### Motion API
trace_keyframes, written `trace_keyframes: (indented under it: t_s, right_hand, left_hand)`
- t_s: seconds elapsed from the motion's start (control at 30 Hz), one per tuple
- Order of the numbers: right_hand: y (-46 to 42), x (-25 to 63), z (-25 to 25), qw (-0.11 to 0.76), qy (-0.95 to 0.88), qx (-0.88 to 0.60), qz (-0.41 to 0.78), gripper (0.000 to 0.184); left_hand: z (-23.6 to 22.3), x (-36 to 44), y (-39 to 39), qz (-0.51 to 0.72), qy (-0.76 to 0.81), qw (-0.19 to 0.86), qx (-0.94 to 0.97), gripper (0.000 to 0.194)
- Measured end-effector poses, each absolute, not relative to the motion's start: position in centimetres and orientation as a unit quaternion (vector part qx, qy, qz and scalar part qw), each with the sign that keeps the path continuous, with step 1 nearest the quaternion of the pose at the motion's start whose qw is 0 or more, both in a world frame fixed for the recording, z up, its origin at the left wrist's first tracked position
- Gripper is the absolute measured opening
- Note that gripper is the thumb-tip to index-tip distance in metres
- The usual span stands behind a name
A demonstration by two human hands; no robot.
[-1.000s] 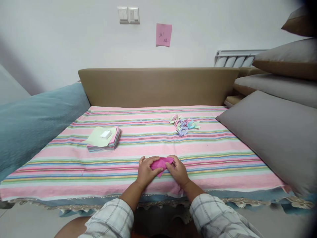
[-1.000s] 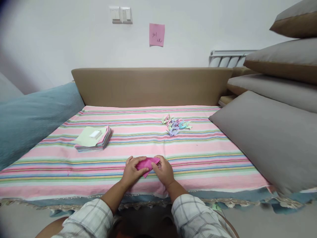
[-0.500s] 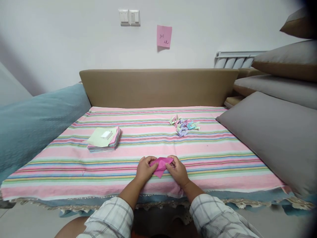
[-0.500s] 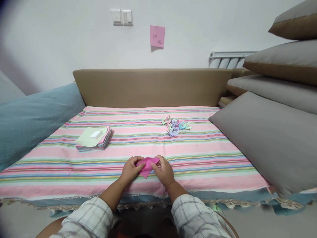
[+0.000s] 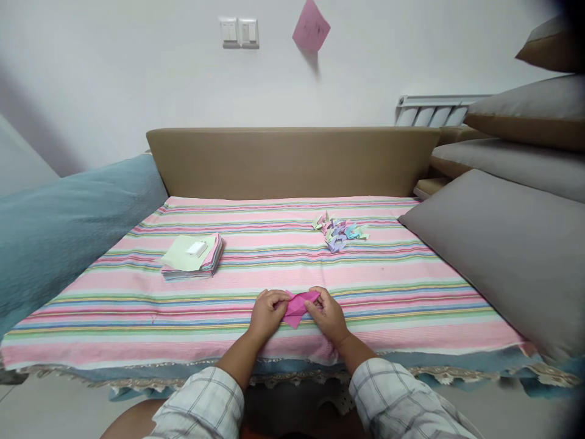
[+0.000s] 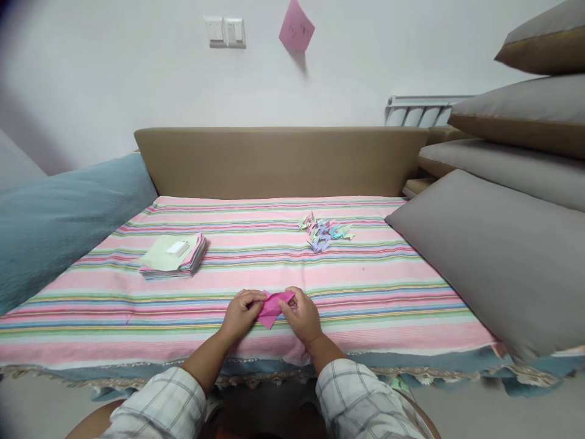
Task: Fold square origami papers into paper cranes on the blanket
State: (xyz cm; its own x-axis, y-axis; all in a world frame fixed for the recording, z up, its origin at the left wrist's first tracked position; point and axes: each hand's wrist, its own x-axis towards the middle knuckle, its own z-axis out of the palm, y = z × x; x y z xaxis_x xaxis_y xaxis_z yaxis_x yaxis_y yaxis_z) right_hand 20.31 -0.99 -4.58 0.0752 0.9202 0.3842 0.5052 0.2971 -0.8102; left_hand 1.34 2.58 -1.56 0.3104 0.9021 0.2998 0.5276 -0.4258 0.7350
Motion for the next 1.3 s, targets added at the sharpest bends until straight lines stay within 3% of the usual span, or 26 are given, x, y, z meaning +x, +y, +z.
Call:
trace_keyframes:
  t_s: [0.2, 0.37, 0.63, 0.83, 0.97, 1.3]
  right_hand:
    - [-1.0, 20.3, -4.3, 0.479, -0.646, -0.556, 0.211, 0.033]
    - [-1.2, 20.3, -3.9, 0.479, -0.644, -0.557, 0.212, 0.032]
    - [0.0, 20.7, -3.1, 0.527, -0.567, -0.52, 0.362, 0.024]
    - [1.4, 21.5, -0.1, 0.426, -0.541, -0.576, 0.441, 0.013]
    - [1.9, 21.4, 0.9, 0.355, -0.56, -0.614, 0.429, 0.013]
    - [2.8, 21.2, 1.1, 0.296, -0.608, -0.652, 0.344, 0.007]
  left_hand:
    - [-0.7, 1.3, 1.7, 0.295, 0.447, 0.22, 0.816, 0.05]
    - [-0.7, 1.7, 1.5, 0.261, 0.441, 0.178, 0.84, 0.027]
    - [-0.7, 1.8, 1.3, 0.248, 0.429, 0.169, 0.852, 0.021]
    - [-0.7, 1.8, 1.3, 0.245, 0.432, 0.176, 0.85, 0.018]
    - [-0.7, 1.9, 1.2, 0.247, 0.432, 0.177, 0.849, 0.018]
    - [-0.8, 2.0, 1.3, 0.264, 0.437, 0.19, 0.839, 0.015]
